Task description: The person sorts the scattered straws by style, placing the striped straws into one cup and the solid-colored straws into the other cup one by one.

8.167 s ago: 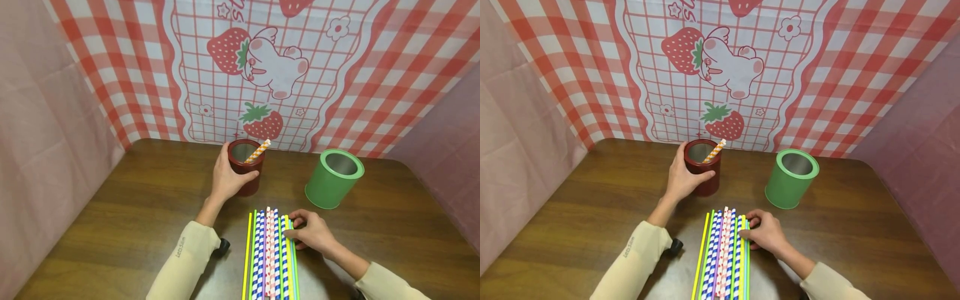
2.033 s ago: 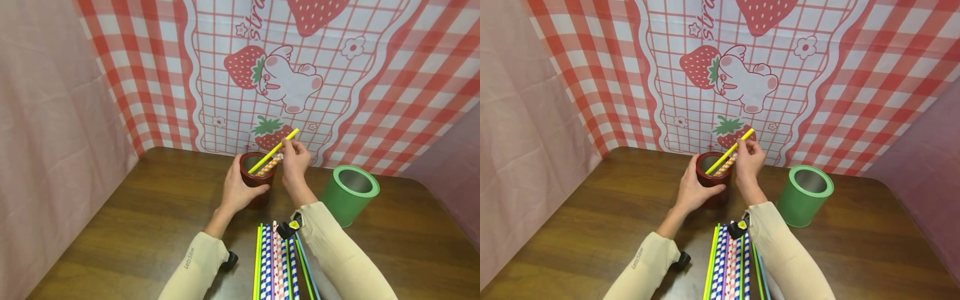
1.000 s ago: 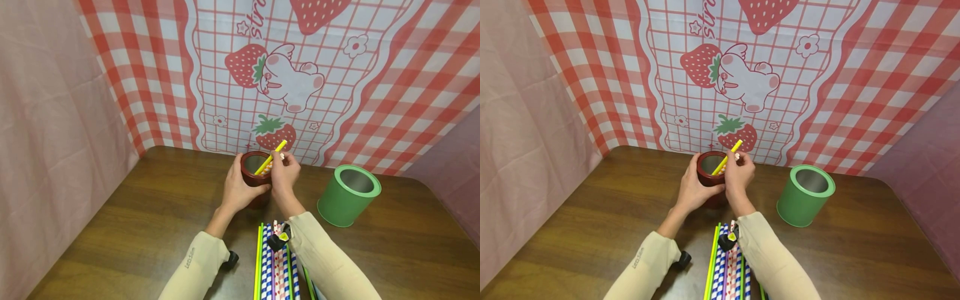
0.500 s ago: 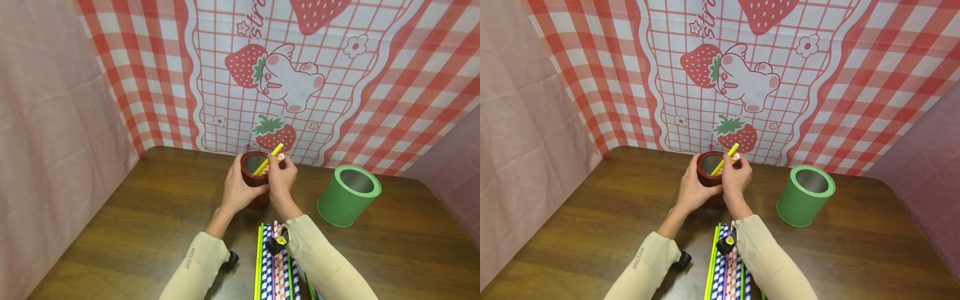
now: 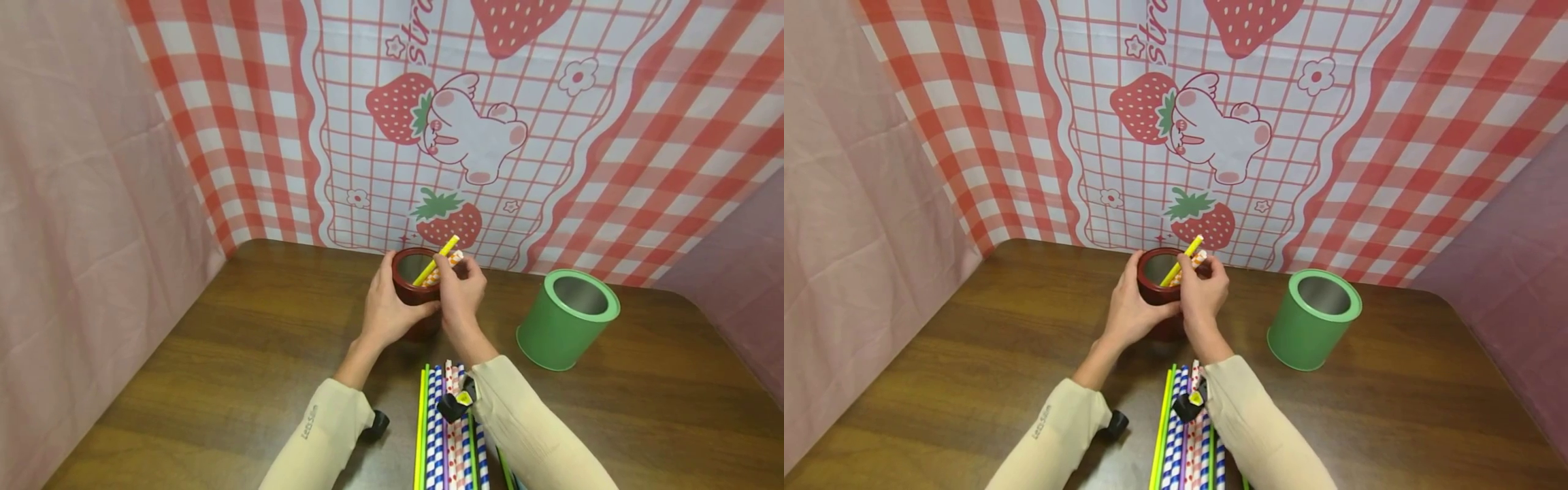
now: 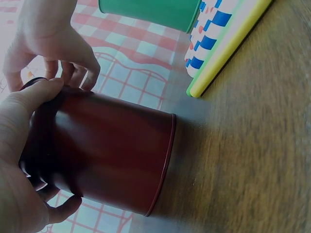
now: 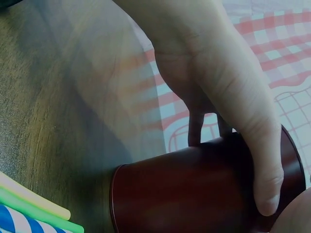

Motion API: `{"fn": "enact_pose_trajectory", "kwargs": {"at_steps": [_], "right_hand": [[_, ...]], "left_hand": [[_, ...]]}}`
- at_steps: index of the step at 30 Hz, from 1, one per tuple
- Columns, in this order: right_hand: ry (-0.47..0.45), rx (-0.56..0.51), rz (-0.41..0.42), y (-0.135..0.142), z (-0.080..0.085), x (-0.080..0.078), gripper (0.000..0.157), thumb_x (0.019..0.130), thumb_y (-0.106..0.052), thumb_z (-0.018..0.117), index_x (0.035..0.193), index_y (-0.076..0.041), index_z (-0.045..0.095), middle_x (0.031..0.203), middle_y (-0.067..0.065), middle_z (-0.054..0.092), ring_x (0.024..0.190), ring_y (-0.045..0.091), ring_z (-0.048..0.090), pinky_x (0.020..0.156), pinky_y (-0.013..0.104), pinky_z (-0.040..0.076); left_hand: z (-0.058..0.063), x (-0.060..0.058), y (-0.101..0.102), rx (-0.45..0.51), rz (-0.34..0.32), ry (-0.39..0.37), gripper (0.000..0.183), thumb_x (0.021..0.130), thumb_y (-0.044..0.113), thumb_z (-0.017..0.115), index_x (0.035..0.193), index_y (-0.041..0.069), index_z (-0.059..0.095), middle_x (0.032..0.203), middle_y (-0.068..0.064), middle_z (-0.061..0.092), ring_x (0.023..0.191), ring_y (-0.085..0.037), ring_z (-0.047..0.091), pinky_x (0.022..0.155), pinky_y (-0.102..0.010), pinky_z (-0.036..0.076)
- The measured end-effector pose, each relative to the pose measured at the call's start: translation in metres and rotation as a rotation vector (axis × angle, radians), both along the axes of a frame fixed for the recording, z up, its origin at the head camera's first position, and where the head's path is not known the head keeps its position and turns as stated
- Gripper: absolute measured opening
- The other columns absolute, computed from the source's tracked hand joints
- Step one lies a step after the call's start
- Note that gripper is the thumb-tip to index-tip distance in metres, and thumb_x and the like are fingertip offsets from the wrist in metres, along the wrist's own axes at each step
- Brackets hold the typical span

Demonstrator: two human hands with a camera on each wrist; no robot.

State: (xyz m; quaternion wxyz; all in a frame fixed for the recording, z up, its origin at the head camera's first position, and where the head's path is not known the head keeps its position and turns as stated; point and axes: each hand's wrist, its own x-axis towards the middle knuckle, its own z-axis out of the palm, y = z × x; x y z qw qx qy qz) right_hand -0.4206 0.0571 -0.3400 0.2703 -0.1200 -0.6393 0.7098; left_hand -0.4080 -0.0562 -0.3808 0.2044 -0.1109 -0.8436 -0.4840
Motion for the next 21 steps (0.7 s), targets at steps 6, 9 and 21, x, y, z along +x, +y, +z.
{"fn": "enact_pose_trajectory", "kwargs": {"at_steps": [6, 9, 21], "right_hand": [[0.019, -0.113, 0.085, 0.013, 0.007, 0.008, 0.013, 0.080, -0.010, 0.073, 0.085, -0.010, 0.061, 0.079, -0.005, 0.056, 0.074, 0.007, 0.052, 0.067, 0.018, 0.045], [-0.018, -0.124, 0.124, 0.024, 0.010, 0.015, 0.014, 0.082, -0.014, 0.071, 0.092, -0.011, 0.061, 0.087, -0.007, 0.058, 0.083, 0.008, 0.052, 0.075, 0.024, 0.044], [-0.045, -0.192, 0.180, 0.066, 0.023, 0.044, 0.006, 0.088, -0.016, 0.067, 0.093, -0.015, 0.062, 0.090, -0.008, 0.059, 0.085, 0.009, 0.054, 0.069, 0.021, 0.048]], "left_hand": [[-0.001, 0.001, 0.001, 0.020, -0.015, -0.015, 0.111, 0.064, 0.042, 0.087, 0.150, 0.014, 0.023, 0.139, -0.011, 0.046, 0.123, -0.027, 0.049, 0.097, -0.047, 0.046], [-0.002, 0.001, 0.001, 0.028, -0.024, -0.016, 0.111, 0.064, 0.042, 0.087, 0.150, 0.015, 0.023, 0.139, -0.010, 0.046, 0.123, -0.026, 0.049, 0.096, -0.047, 0.046], [0.000, -0.002, 0.000, 0.020, -0.015, -0.017, 0.109, 0.063, 0.045, 0.087, 0.149, 0.018, 0.024, 0.136, -0.010, 0.049, 0.121, -0.027, 0.050, 0.093, -0.049, 0.048]]}}
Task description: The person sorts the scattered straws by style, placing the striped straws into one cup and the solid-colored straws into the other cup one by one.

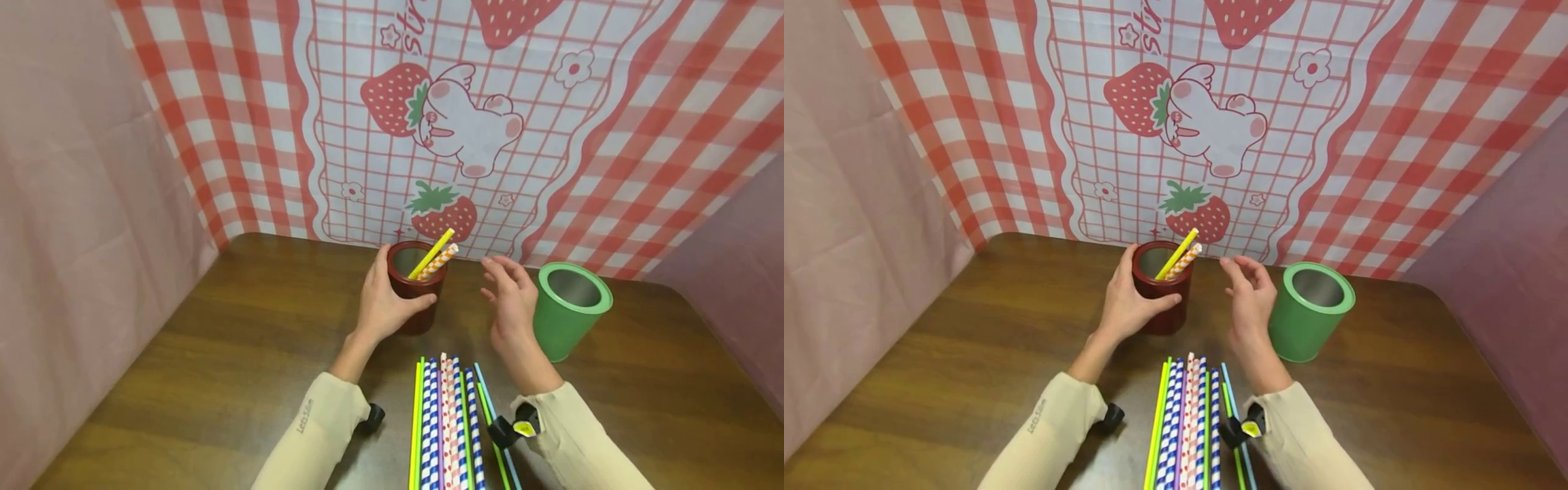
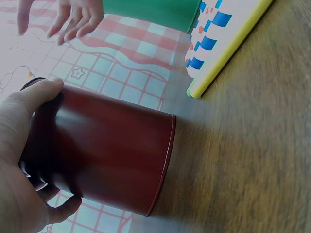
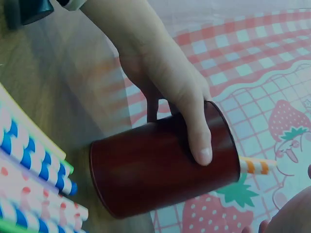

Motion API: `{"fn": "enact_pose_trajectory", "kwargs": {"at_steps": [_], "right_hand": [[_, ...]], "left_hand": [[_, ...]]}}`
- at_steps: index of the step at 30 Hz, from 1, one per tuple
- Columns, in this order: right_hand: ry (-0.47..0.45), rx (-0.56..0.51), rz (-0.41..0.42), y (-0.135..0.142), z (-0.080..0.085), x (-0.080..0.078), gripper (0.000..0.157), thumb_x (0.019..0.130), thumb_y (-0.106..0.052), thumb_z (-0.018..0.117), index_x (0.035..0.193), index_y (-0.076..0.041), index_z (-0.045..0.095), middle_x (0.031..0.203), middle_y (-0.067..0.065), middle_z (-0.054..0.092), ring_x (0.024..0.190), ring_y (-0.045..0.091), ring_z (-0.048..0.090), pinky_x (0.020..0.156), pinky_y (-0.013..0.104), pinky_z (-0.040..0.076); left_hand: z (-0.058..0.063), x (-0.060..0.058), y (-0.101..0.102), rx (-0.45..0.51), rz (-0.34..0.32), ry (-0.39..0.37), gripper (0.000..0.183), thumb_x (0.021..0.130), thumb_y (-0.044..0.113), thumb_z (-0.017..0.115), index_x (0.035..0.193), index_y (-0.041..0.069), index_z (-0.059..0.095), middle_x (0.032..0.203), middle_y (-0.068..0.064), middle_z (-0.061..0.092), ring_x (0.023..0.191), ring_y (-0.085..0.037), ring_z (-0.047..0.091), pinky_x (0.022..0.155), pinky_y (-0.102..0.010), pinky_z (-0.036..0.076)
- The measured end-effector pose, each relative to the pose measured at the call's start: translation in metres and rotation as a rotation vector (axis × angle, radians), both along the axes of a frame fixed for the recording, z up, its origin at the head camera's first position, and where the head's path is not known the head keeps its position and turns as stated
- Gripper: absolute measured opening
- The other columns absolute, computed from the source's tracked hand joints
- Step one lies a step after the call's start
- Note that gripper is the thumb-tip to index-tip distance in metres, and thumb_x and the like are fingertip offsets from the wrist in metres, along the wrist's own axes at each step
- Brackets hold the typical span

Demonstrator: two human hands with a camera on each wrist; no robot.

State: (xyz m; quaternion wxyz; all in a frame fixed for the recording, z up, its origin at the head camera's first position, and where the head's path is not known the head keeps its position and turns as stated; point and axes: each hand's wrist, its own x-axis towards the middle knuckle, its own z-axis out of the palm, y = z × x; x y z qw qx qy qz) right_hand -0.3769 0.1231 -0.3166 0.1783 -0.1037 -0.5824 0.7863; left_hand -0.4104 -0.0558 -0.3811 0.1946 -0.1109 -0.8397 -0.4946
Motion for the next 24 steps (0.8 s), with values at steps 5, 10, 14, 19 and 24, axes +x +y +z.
{"fn": "enact_pose_trajectory", "kwargs": {"at_steps": [5, 10, 14, 19, 24], "right_hand": [[-0.042, -0.028, 0.039, 0.018, 0.000, 0.015, 0.007, 0.090, -0.017, 0.066, 0.094, -0.014, 0.063, 0.092, -0.006, 0.059, 0.084, 0.008, 0.054, 0.069, 0.021, 0.049], [-0.129, 0.074, 0.115, 0.033, -0.011, 0.033, 0.006, 0.091, -0.018, 0.065, 0.095, -0.016, 0.062, 0.091, -0.010, 0.064, 0.085, 0.008, 0.056, 0.072, 0.023, 0.050], [-0.229, 0.334, 0.255, 0.046, -0.021, 0.048, 0.020, 0.092, -0.021, 0.065, 0.108, -0.011, 0.059, 0.091, -0.013, 0.066, 0.084, 0.006, 0.058, 0.073, 0.025, 0.051], [-0.231, 0.796, 0.506, 0.062, -0.035, 0.062, 0.031, 0.089, -0.020, 0.068, 0.110, 0.003, 0.063, 0.089, 0.005, 0.069, 0.072, 0.012, 0.059, 0.062, 0.028, 0.052], [-0.251, 0.938, 0.567, 0.063, -0.047, 0.065, 0.024, 0.085, -0.022, 0.071, 0.097, -0.002, 0.070, 0.079, 0.009, 0.068, 0.062, 0.016, 0.057, 0.053, 0.028, 0.049]], "left_hand": [[0.001, -0.001, -0.001, -0.003, 0.002, 0.001, 0.108, 0.064, 0.044, 0.087, 0.148, 0.018, 0.025, 0.135, -0.009, 0.049, 0.120, -0.026, 0.050, 0.093, -0.048, 0.048], [0.001, -0.001, -0.001, 0.000, -0.004, -0.007, 0.109, 0.064, 0.044, 0.087, 0.149, 0.019, 0.024, 0.137, -0.008, 0.047, 0.121, -0.025, 0.049, 0.094, -0.048, 0.047], [0.002, -0.001, 0.000, 0.006, -0.012, -0.008, 0.108, 0.064, 0.044, 0.087, 0.148, 0.019, 0.024, 0.136, -0.007, 0.048, 0.121, -0.024, 0.049, 0.094, -0.048, 0.048], [0.002, -0.001, 0.000, 0.013, -0.016, -0.004, 0.108, 0.064, 0.044, 0.087, 0.148, 0.020, 0.025, 0.135, -0.007, 0.048, 0.121, -0.024, 0.049, 0.094, -0.048, 0.047], [0.001, -0.001, 0.000, 0.012, -0.013, 0.000, 0.108, 0.064, 0.043, 0.087, 0.148, 0.019, 0.025, 0.135, -0.008, 0.048, 0.121, -0.025, 0.050, 0.093, -0.049, 0.048]]}}
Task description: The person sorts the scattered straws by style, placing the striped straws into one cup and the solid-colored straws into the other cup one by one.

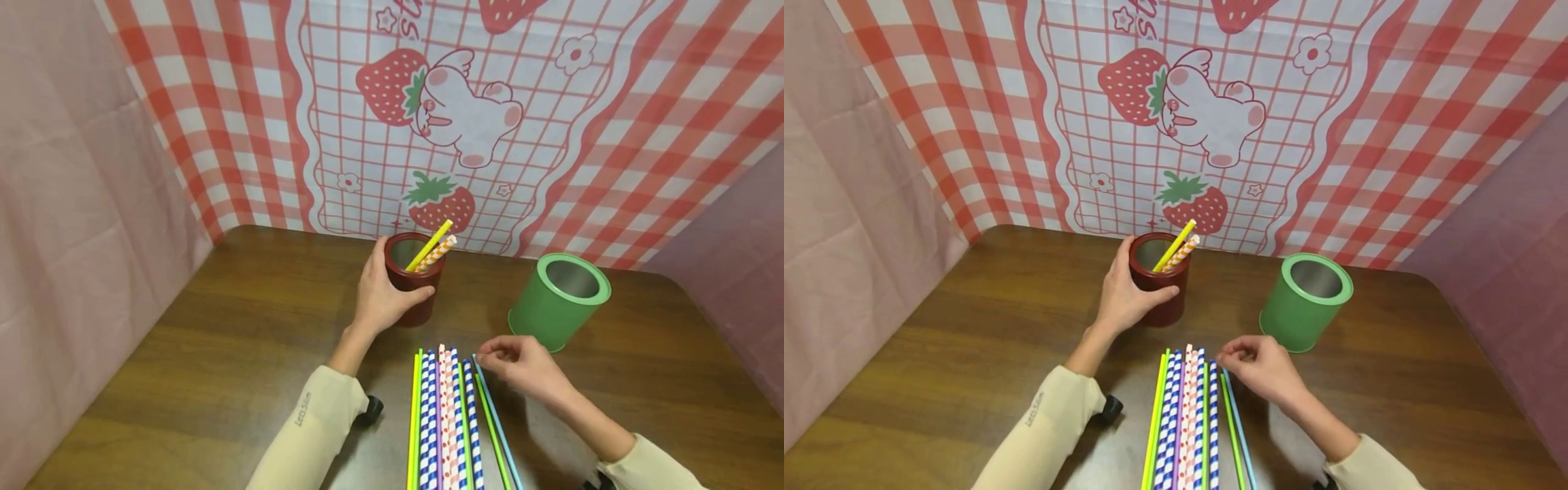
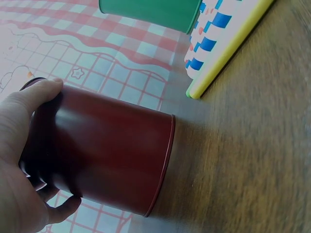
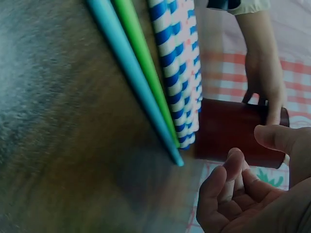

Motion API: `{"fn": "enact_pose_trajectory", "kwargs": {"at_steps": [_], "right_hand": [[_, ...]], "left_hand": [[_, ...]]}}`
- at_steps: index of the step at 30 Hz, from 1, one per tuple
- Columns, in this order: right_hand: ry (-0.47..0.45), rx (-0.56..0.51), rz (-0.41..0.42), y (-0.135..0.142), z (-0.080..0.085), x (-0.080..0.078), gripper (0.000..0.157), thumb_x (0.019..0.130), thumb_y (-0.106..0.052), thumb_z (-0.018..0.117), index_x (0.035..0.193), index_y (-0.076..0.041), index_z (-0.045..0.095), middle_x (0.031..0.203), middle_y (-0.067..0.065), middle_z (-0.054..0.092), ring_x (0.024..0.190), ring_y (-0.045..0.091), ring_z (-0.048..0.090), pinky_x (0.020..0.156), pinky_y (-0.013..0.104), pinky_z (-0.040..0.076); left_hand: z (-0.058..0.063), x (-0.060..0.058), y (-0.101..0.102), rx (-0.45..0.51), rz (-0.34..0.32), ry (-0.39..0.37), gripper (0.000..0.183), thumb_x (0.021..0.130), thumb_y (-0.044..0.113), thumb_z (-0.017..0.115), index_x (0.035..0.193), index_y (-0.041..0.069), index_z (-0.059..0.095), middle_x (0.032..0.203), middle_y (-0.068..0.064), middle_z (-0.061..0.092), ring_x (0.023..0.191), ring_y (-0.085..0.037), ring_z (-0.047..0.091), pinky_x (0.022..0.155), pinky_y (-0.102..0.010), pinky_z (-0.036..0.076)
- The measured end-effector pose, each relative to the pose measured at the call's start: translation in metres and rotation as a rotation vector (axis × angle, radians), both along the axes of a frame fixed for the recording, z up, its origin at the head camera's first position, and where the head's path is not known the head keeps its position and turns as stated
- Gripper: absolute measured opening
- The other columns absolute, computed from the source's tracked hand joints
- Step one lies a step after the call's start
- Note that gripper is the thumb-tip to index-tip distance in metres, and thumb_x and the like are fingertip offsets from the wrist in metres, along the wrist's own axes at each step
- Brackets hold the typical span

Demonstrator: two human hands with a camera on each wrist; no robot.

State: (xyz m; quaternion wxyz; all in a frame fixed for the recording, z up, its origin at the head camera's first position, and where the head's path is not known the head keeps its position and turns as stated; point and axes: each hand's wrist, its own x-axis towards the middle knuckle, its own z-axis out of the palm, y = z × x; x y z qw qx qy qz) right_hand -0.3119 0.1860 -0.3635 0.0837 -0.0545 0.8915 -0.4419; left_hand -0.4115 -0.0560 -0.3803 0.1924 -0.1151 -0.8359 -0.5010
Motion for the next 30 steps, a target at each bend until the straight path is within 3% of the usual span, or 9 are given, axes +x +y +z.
{"fn": "enact_pose_trajectory", "kwargs": {"at_steps": [8, 14, 21, 30], "right_hand": [[-0.119, 0.008, 0.014, -0.001, -0.011, -0.001, 0.026, 0.088, -0.025, 0.067, 0.092, 0.000, 0.072, 0.059, 0.001, 0.055, 0.049, 0.011, 0.048, 0.044, 0.028, 0.044], [-0.075, 0.122, 0.033, -0.004, -0.019, -0.004, 0.022, 0.085, -0.031, 0.071, 0.083, -0.009, 0.075, 0.052, -0.004, 0.050, 0.046, 0.009, 0.046, 0.044, 0.028, 0.042], [0.056, 0.262, 0.072, -0.008, -0.024, -0.010, 0.019, 0.081, -0.031, 0.074, 0.070, -0.015, 0.075, 0.055, -0.009, 0.055, 0.051, 0.007, 0.042, 0.049, 0.024, 0.036], [-0.104, 0.204, 0.038, -0.013, -0.024, -0.019, 0.028, 0.082, -0.033, 0.074, 0.067, -0.010, 0.071, 0.048, -0.004, 0.052, 0.041, 0.008, 0.047, 0.043, 0.028, 0.045]], "left_hand": [[-0.001, 0.000, -0.001, 0.003, -0.011, -0.012, 0.108, 0.065, 0.044, 0.086, 0.149, 0.020, 0.023, 0.137, -0.007, 0.047, 0.122, -0.025, 0.049, 0.094, -0.049, 0.048], [0.000, 0.000, -0.002, 0.000, -0.008, -0.003, 0.107, 0.065, 0.043, 0.087, 0.149, 0.019, 0.024, 0.136, -0.008, 0.047, 0.122, -0.025, 0.049, 0.094, -0.049, 0.047], [-0.001, 0.001, 0.000, -0.005, -0.010, -0.026, 0.109, 0.065, 0.043, 0.087, 0.150, 0.019, 0.022, 0.139, -0.008, 0.045, 0.124, -0.025, 0.047, 0.095, -0.049, 0.047], [-0.001, -0.001, -0.001, -0.009, -0.001, -0.008, 0.109, 0.065, 0.043, 0.087, 0.149, 0.018, 0.023, 0.138, -0.008, 0.046, 0.123, -0.024, 0.048, 0.096, -0.048, 0.046]]}}
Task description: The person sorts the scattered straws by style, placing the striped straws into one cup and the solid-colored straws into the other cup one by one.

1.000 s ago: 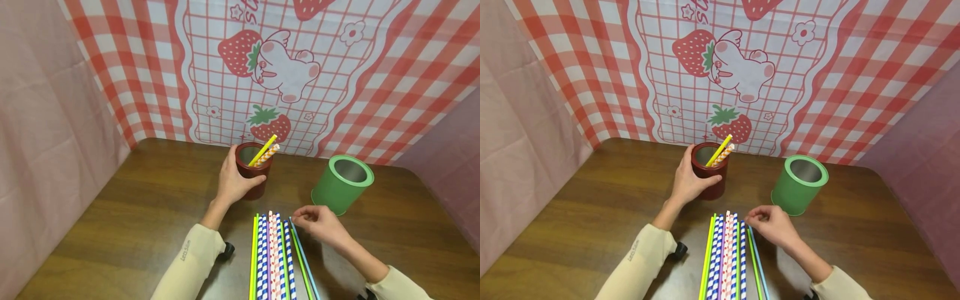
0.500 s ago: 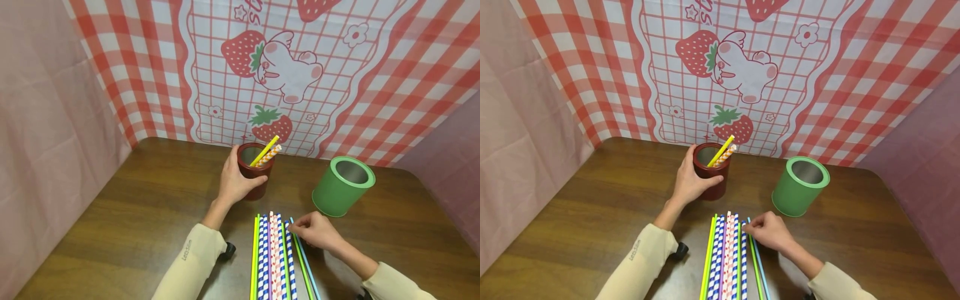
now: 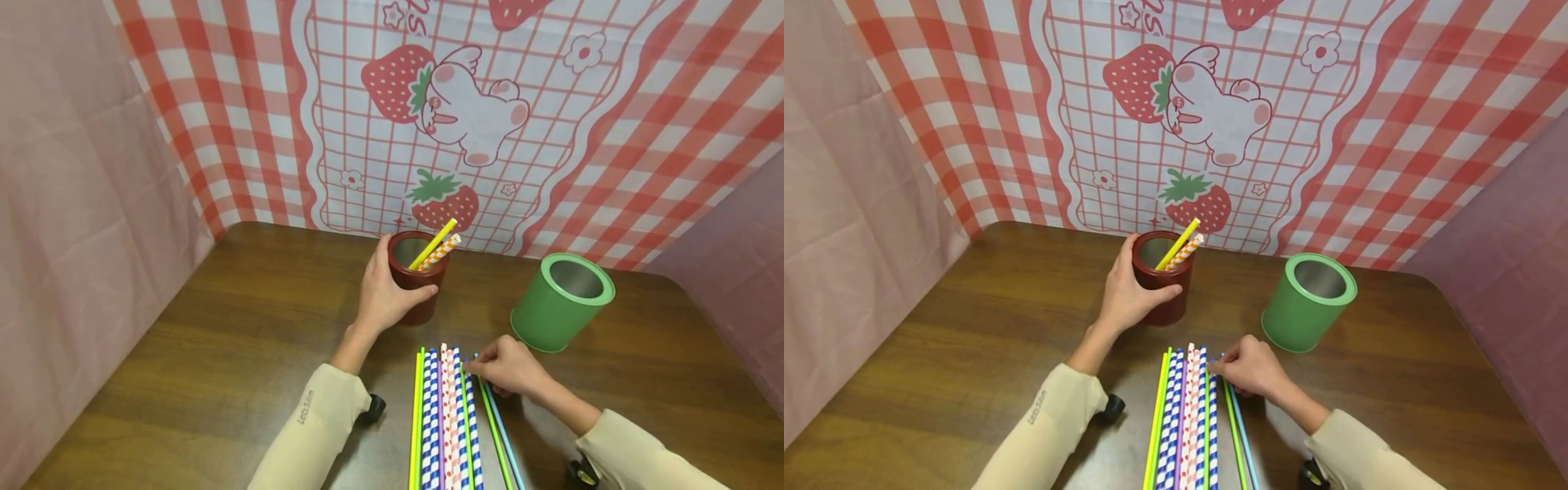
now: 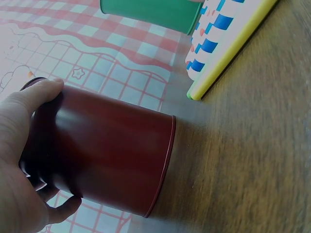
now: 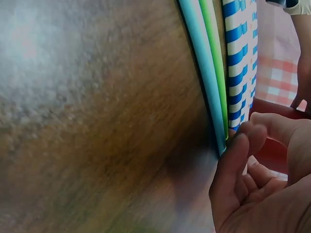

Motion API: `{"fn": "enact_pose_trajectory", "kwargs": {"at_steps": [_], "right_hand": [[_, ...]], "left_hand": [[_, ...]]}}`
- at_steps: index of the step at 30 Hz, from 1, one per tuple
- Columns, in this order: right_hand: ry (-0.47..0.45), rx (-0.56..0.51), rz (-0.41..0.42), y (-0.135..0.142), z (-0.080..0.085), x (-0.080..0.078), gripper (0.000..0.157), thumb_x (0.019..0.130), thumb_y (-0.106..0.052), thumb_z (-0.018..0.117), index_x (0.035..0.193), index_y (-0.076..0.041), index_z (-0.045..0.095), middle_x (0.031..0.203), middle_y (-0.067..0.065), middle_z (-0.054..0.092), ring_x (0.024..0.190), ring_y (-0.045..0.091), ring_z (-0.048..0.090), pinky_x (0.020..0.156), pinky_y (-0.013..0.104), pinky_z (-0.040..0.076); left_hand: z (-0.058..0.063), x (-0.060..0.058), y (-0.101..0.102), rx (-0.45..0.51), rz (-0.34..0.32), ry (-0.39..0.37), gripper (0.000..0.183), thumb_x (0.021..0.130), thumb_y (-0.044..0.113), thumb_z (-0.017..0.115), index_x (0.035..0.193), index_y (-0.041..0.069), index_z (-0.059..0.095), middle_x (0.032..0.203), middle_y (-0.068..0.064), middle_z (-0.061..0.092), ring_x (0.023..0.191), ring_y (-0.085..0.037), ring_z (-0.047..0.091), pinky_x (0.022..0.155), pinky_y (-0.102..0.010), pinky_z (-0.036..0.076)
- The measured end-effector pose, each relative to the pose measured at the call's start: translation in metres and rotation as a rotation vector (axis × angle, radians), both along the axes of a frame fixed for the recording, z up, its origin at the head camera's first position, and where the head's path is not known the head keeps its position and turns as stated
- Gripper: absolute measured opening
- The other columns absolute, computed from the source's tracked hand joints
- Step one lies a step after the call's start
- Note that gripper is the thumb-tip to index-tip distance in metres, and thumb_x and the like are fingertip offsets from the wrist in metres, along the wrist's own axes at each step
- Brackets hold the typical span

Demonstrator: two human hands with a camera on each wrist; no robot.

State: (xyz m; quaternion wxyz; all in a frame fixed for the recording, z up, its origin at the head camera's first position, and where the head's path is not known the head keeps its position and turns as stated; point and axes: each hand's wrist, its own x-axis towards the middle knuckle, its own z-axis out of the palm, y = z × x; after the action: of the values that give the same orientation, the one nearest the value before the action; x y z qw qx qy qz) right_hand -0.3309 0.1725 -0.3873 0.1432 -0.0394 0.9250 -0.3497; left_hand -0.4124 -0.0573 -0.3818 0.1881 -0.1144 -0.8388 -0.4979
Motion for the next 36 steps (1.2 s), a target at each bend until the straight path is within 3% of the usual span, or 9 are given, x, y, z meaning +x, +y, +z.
{"fn": "enact_pose_trajectory", "kwargs": {"at_steps": [10, 28, 36], "right_hand": [[-0.099, -0.067, -0.040, -0.006, 0.000, -0.006, 0.025, 0.078, -0.027, 0.080, 0.072, -0.004, 0.071, 0.058, 0.005, 0.064, 0.044, 0.013, 0.059, 0.046, 0.031, 0.054], [-0.211, -0.285, -0.109, -0.005, -0.015, -0.007, 0.019, 0.079, -0.013, 0.068, 0.066, -0.001, 0.064, 0.052, 0.000, 0.057, 0.041, 0.007, 0.052, 0.044, 0.025, 0.051], [-0.231, -0.338, -0.136, -0.006, -0.007, -0.009, 0.019, 0.081, -0.016, 0.067, 0.067, -0.003, 0.062, 0.053, 0.000, 0.056, 0.044, 0.007, 0.052, 0.045, 0.025, 0.050]], "left_hand": [[0.002, 0.001, 0.000, 0.013, 0.004, -0.001, 0.110, 0.064, 0.043, 0.087, 0.150, 0.017, 0.023, 0.139, -0.009, 0.046, 0.124, -0.025, 0.048, 0.097, -0.049, 0.045], [-0.001, 0.002, -0.001, 0.002, 0.002, -0.004, 0.110, 0.064, 0.043, 0.087, 0.150, 0.018, 0.023, 0.139, -0.009, 0.046, 0.123, -0.026, 0.048, 0.095, -0.050, 0.046], [0.001, 0.003, -0.001, 0.004, -0.008, -0.001, 0.109, 0.065, 0.044, 0.086, 0.150, 0.018, 0.023, 0.138, -0.009, 0.046, 0.122, -0.025, 0.049, 0.094, -0.050, 0.047]]}}
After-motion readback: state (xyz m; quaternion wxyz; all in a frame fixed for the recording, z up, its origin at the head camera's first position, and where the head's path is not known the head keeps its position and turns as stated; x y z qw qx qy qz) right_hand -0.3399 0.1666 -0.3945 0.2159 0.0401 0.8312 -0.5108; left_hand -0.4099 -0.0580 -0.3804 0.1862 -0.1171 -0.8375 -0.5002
